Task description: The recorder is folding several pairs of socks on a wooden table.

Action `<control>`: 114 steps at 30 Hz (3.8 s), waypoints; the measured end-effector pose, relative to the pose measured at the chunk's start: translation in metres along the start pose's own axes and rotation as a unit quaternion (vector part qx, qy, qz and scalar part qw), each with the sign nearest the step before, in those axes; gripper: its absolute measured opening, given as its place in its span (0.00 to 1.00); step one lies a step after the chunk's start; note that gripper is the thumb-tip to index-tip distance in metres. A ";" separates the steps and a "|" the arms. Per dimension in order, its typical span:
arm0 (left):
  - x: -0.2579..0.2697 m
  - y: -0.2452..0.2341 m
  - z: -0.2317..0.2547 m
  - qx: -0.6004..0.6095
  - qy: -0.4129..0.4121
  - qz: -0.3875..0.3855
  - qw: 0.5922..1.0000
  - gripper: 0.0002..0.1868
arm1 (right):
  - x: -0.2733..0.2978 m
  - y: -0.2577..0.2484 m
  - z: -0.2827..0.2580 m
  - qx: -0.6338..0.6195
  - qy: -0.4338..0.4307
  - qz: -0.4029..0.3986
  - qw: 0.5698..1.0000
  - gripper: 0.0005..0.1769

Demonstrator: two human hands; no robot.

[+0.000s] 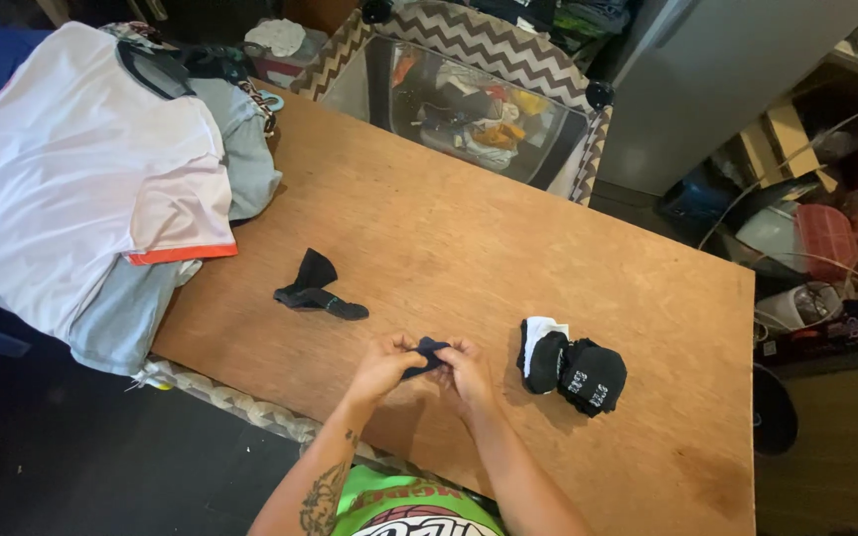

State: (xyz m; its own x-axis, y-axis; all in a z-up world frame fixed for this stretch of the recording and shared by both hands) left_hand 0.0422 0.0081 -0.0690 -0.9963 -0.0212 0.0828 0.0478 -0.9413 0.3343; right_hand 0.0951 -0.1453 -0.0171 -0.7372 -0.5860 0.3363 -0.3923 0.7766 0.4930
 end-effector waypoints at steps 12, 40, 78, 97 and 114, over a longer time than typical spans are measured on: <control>0.028 0.041 0.100 -0.311 -0.077 0.144 0.936 0.10 | -0.024 -0.040 0.050 -0.166 0.010 0.085 0.982 0.14; 0.046 0.058 0.051 0.391 -0.171 -0.162 0.890 0.17 | -0.018 -0.027 0.028 -0.141 -0.028 -0.168 0.975 0.09; 0.016 0.031 0.066 0.145 -0.073 0.175 0.971 0.13 | 0.047 -0.040 -0.016 0.082 -0.124 0.041 0.988 0.05; -0.144 0.198 0.080 -0.327 0.054 -0.107 0.938 0.14 | 0.115 -0.119 -0.019 -0.056 -0.192 0.175 0.964 0.05; -0.156 0.197 0.033 -0.373 0.093 -0.091 0.919 0.14 | 0.119 -0.042 -0.143 0.613 -0.320 0.234 0.683 0.19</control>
State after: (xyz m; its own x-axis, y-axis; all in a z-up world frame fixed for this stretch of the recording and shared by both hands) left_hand 0.2093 -0.1634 0.0151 -0.9813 0.1673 -0.0949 -0.1137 -0.9025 -0.4153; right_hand 0.1030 -0.2811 0.1170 -0.8757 -0.2907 -0.3856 0.0916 0.6839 -0.7238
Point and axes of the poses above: each hand's wrist, its own x-axis away from the middle knuckle, its own y-axis out of the palm, z = x × y, the point moved 4 cm from there along -x, towards the middle knuckle, and after that the axes turned 12 degrees about -z, right-handed, at the moved point
